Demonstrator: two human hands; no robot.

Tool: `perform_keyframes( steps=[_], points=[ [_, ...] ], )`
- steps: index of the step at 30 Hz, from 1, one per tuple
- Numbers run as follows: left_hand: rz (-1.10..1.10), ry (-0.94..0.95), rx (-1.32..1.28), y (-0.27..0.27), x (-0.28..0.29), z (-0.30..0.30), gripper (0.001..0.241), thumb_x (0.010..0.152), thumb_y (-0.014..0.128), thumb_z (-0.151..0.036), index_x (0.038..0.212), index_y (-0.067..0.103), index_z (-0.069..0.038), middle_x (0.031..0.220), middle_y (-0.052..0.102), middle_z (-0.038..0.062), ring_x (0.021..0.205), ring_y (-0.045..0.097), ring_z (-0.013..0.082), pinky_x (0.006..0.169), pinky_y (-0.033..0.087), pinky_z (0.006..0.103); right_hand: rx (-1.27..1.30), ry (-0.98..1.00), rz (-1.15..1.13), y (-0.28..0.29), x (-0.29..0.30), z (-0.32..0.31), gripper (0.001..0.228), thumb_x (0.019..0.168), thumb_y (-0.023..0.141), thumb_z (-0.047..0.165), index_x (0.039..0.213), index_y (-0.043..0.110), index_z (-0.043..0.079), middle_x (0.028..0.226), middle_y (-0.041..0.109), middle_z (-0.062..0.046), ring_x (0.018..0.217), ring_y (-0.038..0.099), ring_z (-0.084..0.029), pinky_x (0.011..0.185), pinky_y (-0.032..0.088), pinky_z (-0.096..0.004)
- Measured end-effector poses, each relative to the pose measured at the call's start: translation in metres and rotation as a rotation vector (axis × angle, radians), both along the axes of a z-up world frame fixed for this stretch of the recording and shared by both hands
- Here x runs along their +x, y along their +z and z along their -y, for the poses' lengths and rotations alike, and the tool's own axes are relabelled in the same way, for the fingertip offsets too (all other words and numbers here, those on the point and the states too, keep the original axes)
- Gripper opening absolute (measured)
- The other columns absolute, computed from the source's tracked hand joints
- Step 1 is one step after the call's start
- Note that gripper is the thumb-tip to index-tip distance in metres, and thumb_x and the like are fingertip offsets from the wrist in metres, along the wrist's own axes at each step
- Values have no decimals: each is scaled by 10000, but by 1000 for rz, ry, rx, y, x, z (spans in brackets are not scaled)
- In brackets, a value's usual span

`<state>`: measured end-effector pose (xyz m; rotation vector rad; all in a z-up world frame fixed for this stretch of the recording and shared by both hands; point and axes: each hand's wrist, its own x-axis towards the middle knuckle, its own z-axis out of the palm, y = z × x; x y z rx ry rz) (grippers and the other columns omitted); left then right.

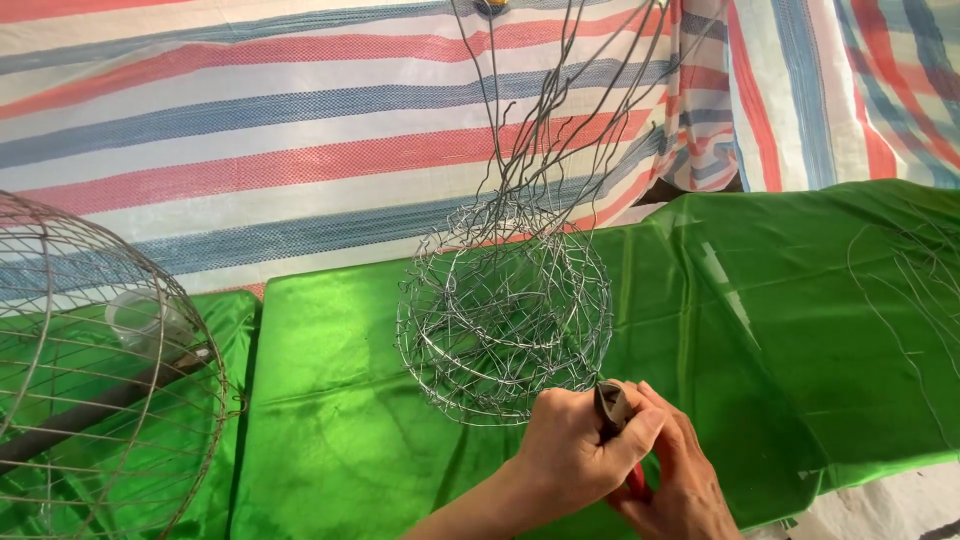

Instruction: Fabricating a wire birdcage by shaping wire mesh and trimming excess wire with pliers.

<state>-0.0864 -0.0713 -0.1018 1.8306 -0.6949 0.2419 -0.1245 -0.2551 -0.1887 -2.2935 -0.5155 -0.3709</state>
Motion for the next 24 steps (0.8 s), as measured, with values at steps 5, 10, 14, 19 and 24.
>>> perform_keyframes(
  steps=[5,10,14,19,24],
  points=[
    [130,112,80,-15,-6,13,230,1020,629,-364,960,580,-148,665,659,33,459,610,223,399,433,356,1291,-499,-773,-4,11,-35,607,1033,462,383,1615,440,214,1117,628,-143,651,510,-189,540,454,-325],
    [-48,122,603,-3,2,-19,579,945,539,-677,946,620,-103,726,673,72,626,648,247,497,520,401,523,-158,-565,4,1,-15,663,854,531,250,1502,527,112,1274,721,-160,960,451,-185,779,368,-329],
    [89,492,732,-9,6,-43,525,916,703,-643,942,727,-119,792,733,31,712,679,193,468,549,324,1155,255,-788,8,7,-10,638,976,573,267,1534,401,9,1389,685,-274,1199,715,-395,946,621,-564],
    [196,670,678,5,5,-63,478,863,776,-608,887,672,-143,779,695,8,664,666,170,427,518,293,1221,334,-786,23,11,-14,632,1007,589,250,1558,367,34,1474,606,-259,1310,627,-391,972,592,-572],
    [167,796,613,14,14,-88,400,845,781,-553,961,691,-180,887,688,1,752,666,197,419,526,352,1261,408,-796,22,16,-11,623,1031,604,250,1569,359,54,1512,560,-257,1341,585,-375,982,563,-576]
  ],
)
